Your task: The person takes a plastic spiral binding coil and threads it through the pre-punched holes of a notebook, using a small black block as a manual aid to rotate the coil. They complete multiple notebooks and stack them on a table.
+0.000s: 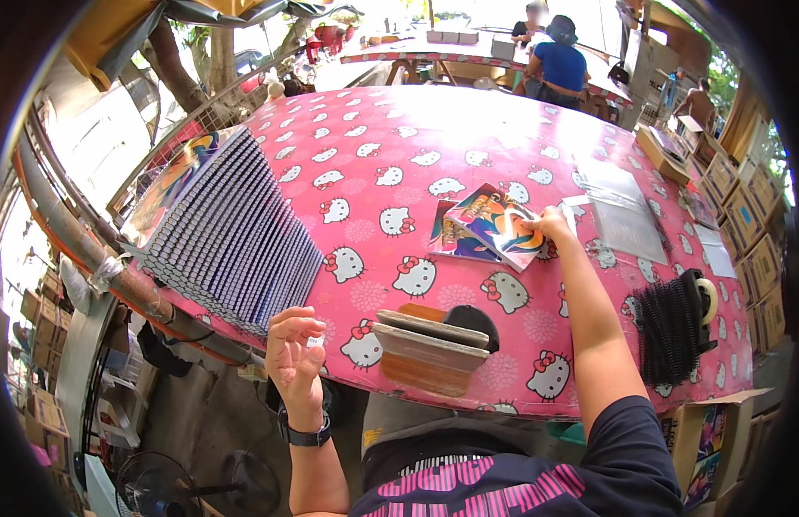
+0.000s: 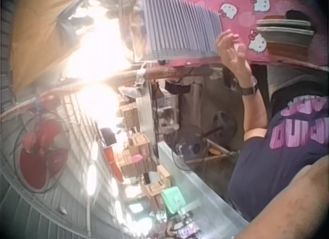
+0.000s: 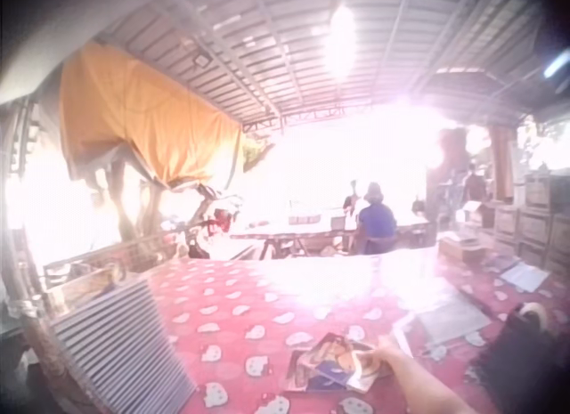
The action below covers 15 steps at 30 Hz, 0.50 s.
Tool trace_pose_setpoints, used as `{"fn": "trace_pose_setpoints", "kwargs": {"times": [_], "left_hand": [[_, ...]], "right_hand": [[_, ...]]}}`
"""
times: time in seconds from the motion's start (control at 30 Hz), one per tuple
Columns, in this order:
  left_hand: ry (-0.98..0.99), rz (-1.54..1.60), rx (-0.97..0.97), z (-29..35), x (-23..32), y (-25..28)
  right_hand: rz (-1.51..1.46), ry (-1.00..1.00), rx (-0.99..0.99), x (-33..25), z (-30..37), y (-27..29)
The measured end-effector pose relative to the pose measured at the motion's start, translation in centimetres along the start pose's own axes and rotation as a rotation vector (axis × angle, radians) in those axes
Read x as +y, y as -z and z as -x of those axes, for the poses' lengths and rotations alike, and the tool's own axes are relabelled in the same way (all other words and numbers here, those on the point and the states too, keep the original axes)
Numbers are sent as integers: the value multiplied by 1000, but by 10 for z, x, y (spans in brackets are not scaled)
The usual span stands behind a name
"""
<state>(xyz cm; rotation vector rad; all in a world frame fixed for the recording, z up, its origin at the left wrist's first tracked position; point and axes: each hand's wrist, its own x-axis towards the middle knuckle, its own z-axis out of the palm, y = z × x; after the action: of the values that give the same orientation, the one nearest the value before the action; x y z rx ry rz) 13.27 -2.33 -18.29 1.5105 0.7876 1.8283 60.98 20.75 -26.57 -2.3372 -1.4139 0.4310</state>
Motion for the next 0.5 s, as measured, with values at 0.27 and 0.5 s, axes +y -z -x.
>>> {"fn": "trace_pose_setpoints", "kwargs": {"times": [0.27,0.5], "left_hand": [[22,-35,-20,-5,-10,-6],[-52,-235,29,-42,-15,-34]], "right_hand": [[86,97,322,-2,11,-3],[-185,542,351,-93,135,78]]}}
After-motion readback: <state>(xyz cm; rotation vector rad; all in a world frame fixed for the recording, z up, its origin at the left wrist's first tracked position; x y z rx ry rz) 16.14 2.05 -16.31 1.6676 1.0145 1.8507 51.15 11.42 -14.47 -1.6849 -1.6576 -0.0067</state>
